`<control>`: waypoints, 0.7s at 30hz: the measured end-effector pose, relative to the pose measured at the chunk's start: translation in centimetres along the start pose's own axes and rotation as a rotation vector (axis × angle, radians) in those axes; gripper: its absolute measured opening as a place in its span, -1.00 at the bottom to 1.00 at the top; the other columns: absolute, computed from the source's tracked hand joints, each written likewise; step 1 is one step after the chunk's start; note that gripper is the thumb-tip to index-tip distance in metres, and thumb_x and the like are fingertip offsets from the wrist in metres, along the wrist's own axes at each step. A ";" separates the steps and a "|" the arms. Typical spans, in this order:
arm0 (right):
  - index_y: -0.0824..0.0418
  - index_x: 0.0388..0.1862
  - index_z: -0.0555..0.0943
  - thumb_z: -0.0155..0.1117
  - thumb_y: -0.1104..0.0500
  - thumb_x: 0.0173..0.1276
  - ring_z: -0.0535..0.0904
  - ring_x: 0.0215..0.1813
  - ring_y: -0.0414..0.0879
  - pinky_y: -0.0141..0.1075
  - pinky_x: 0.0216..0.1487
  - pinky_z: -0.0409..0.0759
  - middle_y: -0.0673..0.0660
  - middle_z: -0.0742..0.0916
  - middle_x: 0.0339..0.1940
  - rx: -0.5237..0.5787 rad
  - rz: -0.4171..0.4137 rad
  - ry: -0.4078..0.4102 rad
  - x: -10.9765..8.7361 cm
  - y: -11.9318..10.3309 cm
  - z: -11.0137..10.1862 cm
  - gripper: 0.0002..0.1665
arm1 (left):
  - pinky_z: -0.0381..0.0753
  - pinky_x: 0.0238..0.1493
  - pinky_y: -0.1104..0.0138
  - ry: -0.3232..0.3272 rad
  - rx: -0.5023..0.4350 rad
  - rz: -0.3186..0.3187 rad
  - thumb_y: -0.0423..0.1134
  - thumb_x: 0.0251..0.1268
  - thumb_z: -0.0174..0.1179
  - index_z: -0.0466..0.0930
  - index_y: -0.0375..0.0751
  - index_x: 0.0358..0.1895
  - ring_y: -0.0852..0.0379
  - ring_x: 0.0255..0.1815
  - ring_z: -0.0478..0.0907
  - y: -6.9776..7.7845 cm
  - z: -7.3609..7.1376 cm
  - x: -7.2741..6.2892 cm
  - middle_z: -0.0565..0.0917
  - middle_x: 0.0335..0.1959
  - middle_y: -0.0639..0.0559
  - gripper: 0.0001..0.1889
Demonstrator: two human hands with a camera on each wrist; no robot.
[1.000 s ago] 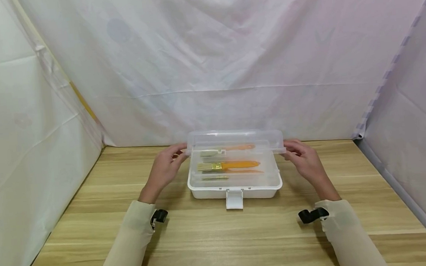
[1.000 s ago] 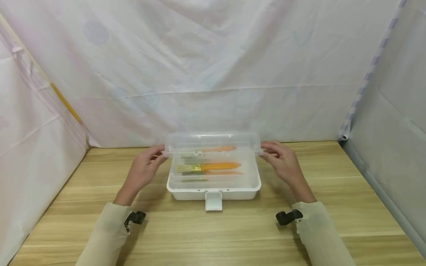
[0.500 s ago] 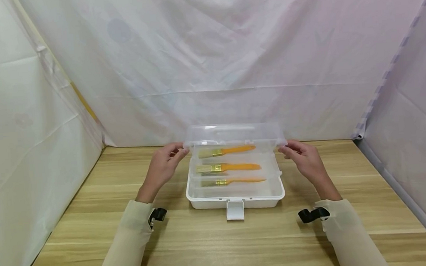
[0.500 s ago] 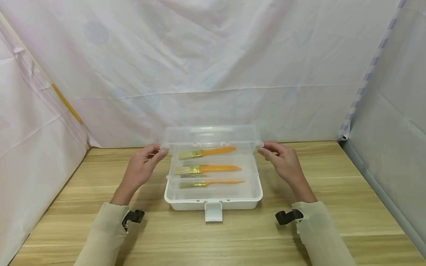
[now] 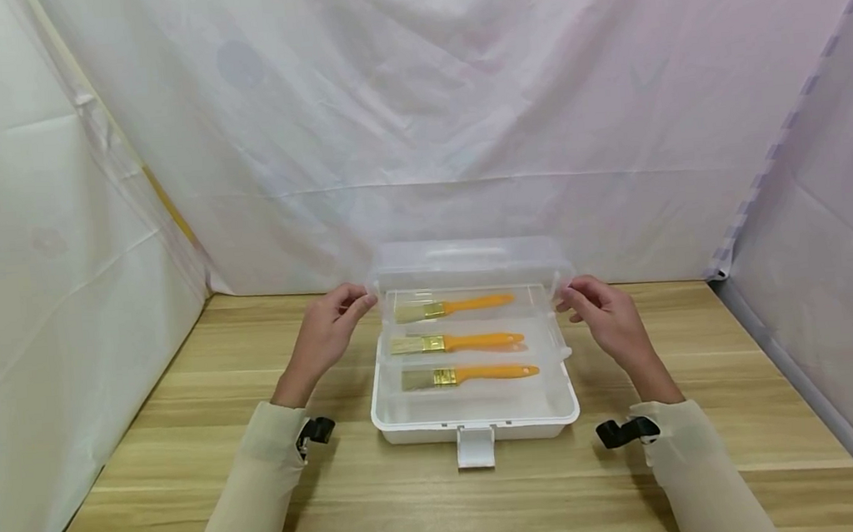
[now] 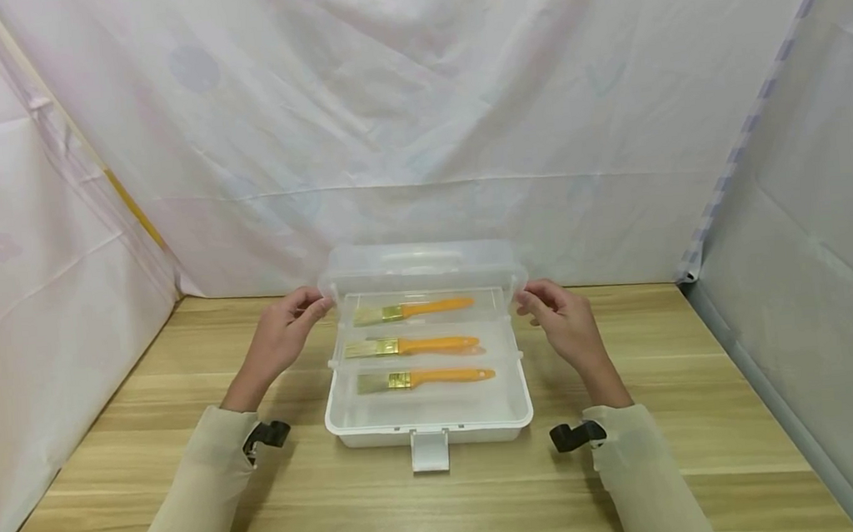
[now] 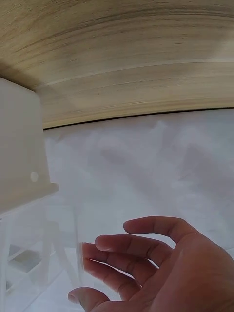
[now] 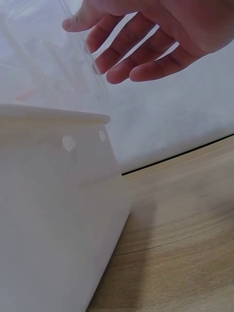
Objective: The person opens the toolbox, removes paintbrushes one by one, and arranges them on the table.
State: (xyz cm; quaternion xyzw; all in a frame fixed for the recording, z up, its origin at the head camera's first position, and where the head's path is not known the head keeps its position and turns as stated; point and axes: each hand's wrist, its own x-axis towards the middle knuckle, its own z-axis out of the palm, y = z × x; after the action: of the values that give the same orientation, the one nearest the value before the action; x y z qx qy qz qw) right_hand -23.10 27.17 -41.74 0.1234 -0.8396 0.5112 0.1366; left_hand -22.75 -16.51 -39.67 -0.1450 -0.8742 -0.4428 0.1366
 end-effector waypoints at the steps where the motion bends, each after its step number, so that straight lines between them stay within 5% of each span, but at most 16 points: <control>1: 0.35 0.13 0.71 0.26 0.09 0.76 0.77 -0.06 -0.05 -0.40 -0.14 0.75 0.36 0.80 -0.05 -0.005 0.003 -0.001 0.0 -0.1 0.0 -0.68 | 0.66 0.03 -0.06 -0.001 -0.005 0.001 -0.04 0.75 0.22 0.75 -0.20 0.08 -0.12 0.00 0.71 0.0 0.0 0.0 0.81 -0.04 -0.16 -0.71; 9: 0.41 0.19 0.63 0.15 0.09 0.82 0.71 -0.02 -0.20 -0.30 -0.07 0.80 0.31 0.73 0.01 0.058 0.033 -0.062 0.1 0.2 0.2 -0.64 | 0.66 0.05 -0.04 -0.025 -0.069 -0.003 -0.05 0.80 0.14 0.72 -0.25 0.06 -0.13 -0.03 0.71 -0.2 0.1 0.1 0.78 -0.10 -0.16 -0.68; 21: 0.45 0.38 0.51 0.19 0.09 0.80 0.70 0.15 -0.24 -0.34 0.09 0.76 0.36 0.63 0.33 0.212 0.141 -0.221 -0.2 2.5 0.2 -0.53 | 0.66 0.04 0.08 -0.222 -0.161 0.015 -0.12 0.80 0.15 0.71 -0.19 0.09 -0.25 0.01 0.72 -3.3 0.3 0.0 0.77 -0.07 -0.20 -0.76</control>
State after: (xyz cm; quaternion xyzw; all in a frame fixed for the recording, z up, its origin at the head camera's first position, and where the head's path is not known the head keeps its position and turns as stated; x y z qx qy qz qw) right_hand -23.78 28.13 -43.99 0.1333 -0.7975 0.5884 -0.0067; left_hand -24.01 -18.17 -42.25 -0.2100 -0.8445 -0.4918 0.0302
